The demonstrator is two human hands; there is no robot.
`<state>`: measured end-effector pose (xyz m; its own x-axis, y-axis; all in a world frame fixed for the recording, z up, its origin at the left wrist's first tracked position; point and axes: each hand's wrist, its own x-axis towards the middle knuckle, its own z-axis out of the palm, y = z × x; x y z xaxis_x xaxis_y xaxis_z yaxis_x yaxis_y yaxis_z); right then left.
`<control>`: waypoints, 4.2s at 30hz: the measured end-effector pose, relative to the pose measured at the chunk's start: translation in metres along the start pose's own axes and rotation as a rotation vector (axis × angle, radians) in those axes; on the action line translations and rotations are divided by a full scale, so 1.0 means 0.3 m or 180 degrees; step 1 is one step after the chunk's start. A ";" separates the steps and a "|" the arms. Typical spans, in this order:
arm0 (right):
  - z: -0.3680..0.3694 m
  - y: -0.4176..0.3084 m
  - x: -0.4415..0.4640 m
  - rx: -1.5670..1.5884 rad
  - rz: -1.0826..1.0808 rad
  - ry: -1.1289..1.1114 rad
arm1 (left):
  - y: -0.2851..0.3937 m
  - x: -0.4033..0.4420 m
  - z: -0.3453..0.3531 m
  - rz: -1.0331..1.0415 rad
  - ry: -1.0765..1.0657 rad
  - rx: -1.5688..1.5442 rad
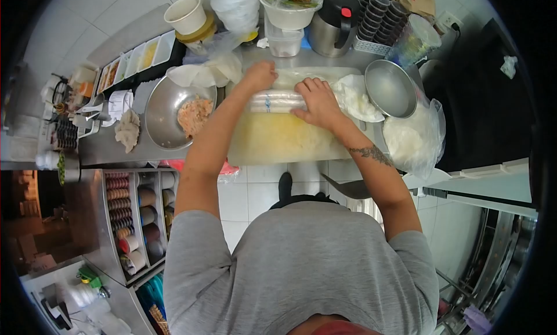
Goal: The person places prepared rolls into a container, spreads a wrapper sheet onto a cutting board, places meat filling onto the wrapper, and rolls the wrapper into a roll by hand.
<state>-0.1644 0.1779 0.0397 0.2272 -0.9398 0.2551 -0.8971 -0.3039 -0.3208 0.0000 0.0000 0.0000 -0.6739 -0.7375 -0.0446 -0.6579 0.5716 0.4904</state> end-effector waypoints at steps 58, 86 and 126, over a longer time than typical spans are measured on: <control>-0.002 0.017 -0.234 0.0863 0.0243 0.0550 | 0.105 -0.445 -0.035 0.1106 0.0385 0.0112; 0.013 0.050 -0.182 0.1318 0.0413 -0.0530 | 0.260 -0.146 0.074 0.0733 -0.0597 0.1021; 0.100 -0.181 -0.129 0.0256 0.0221 -0.0128 | 0.100 -0.265 -0.025 0.0682 -0.0082 0.1533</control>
<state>-0.1129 0.2262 0.0198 0.1820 -0.9640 0.1936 -0.8783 -0.2479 -0.4088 0.0363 0.0731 0.0247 -0.8143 -0.5803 -0.0115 -0.5804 0.8136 0.0355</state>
